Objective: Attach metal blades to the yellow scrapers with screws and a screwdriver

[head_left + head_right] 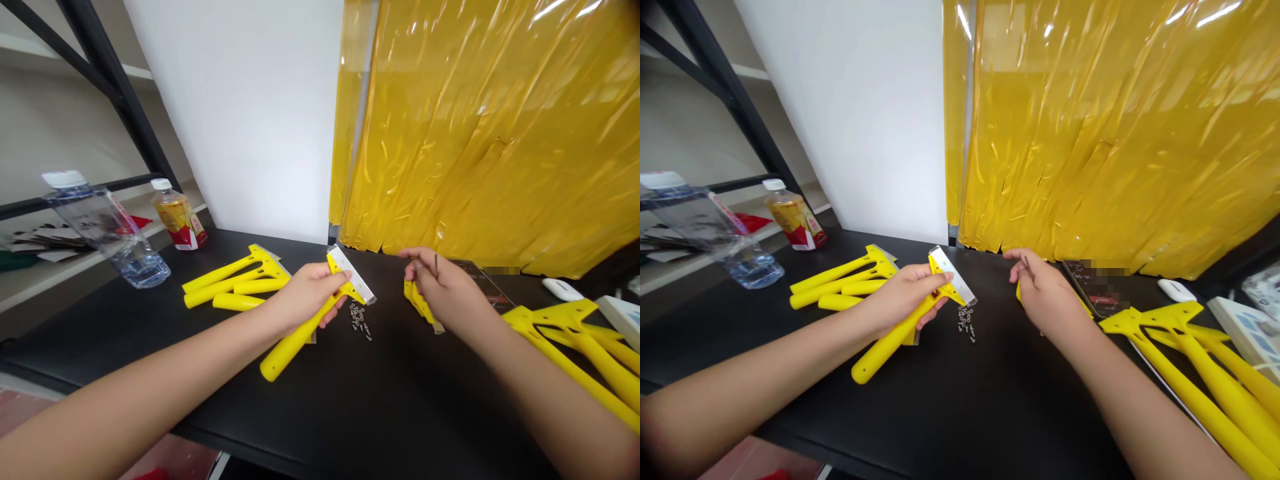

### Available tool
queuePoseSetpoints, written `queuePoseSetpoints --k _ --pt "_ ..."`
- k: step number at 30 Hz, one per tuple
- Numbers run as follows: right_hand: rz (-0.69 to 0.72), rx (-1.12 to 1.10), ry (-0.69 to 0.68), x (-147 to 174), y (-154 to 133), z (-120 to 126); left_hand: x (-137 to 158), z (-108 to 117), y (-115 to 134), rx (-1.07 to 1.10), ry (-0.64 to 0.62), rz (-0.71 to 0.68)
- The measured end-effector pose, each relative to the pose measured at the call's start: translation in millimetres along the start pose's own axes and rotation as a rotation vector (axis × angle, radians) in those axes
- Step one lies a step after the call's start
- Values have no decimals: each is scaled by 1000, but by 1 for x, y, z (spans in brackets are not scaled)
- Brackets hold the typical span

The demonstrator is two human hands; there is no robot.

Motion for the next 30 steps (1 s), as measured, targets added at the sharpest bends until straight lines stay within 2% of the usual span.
queuePoseSetpoints --k 4,9,16,26,30 --pt "-141 409 -93 -13 24 19 -3 4 -4 106 -9 18" --pt "-271 551 -159 -16 46 14 4 5 -7 67 -48 38" --pt "-277 453 -280 -19 57 -3 13 -7 -3 -10 -104 56" --pt "-265 205 -289 -16 65 -17 13 -8 -7 52 -116 53" --pt "-194 50 -259 -14 49 -11 12 -8 -8 51 -111 56"
Point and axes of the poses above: each hand's wrist, its own x-axis away from the middle knuckle, its own z-axis out of the back of the hand, y = z × x, the point moved 4 cm from there along -x, towards the middle knuckle, and after that the axes turned 1 degree about -y, right-handed, at the moved point
